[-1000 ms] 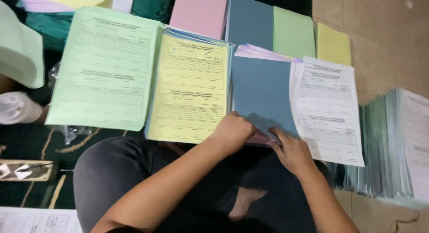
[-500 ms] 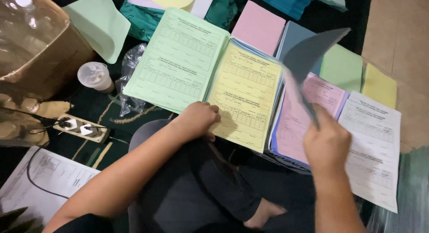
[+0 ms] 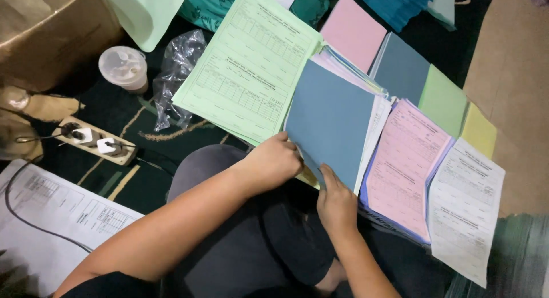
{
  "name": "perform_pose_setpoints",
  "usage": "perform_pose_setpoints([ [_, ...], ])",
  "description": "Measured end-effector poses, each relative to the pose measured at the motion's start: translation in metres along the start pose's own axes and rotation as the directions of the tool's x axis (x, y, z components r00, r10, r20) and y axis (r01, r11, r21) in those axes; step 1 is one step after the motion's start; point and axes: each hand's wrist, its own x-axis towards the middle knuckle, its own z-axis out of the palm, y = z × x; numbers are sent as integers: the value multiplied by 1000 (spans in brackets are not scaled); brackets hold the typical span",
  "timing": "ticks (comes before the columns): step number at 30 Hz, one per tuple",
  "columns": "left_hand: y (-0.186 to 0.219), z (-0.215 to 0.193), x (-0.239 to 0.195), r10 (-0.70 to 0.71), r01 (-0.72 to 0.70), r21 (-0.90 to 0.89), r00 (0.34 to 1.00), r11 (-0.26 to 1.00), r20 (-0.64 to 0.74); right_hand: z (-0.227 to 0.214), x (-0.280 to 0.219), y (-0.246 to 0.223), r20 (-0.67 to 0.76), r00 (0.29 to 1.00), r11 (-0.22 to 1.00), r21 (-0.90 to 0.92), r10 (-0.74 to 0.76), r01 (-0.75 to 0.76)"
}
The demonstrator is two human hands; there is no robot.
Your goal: The person sits on the floor and organizes stacks of multi-colored papers. They pick up sheets, flip through them, and place them into piles, handling the documents by hand.
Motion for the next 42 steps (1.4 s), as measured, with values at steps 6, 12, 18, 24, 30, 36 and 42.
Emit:
perform_pose_setpoints([
  [6,4,-10,16,68,-67,29,997,997,-28,27,-7,25,-83,997,996,-93,8,-15],
  [12,-43,-71,5,-304,300,-56,951,952,-65,-122,78,-24,221,697,706,45,683,-706],
  [18,-161,-106,-57,-416,321,268,632,908,654,-153,136,-46,-405,897,978,-177,-176,111],
  [24,-159,-133,-57,-452,421,197,680,885,577,-13,197,-142,101,988,990,-70,-114,122],
  [30,-174,-134,-74,-354,405,6,793,914,496,45,160,-153,156,968,981,46,-196,191],
  [36,-172,-109,-86,-59,55,272,998,961,4,28,149,-186,62,992,991,87,-107,101],
  [42,-57,-130,34,-173,312,236,866,920,-469,23,203,-97,265,862,620,607,432,-497],
])
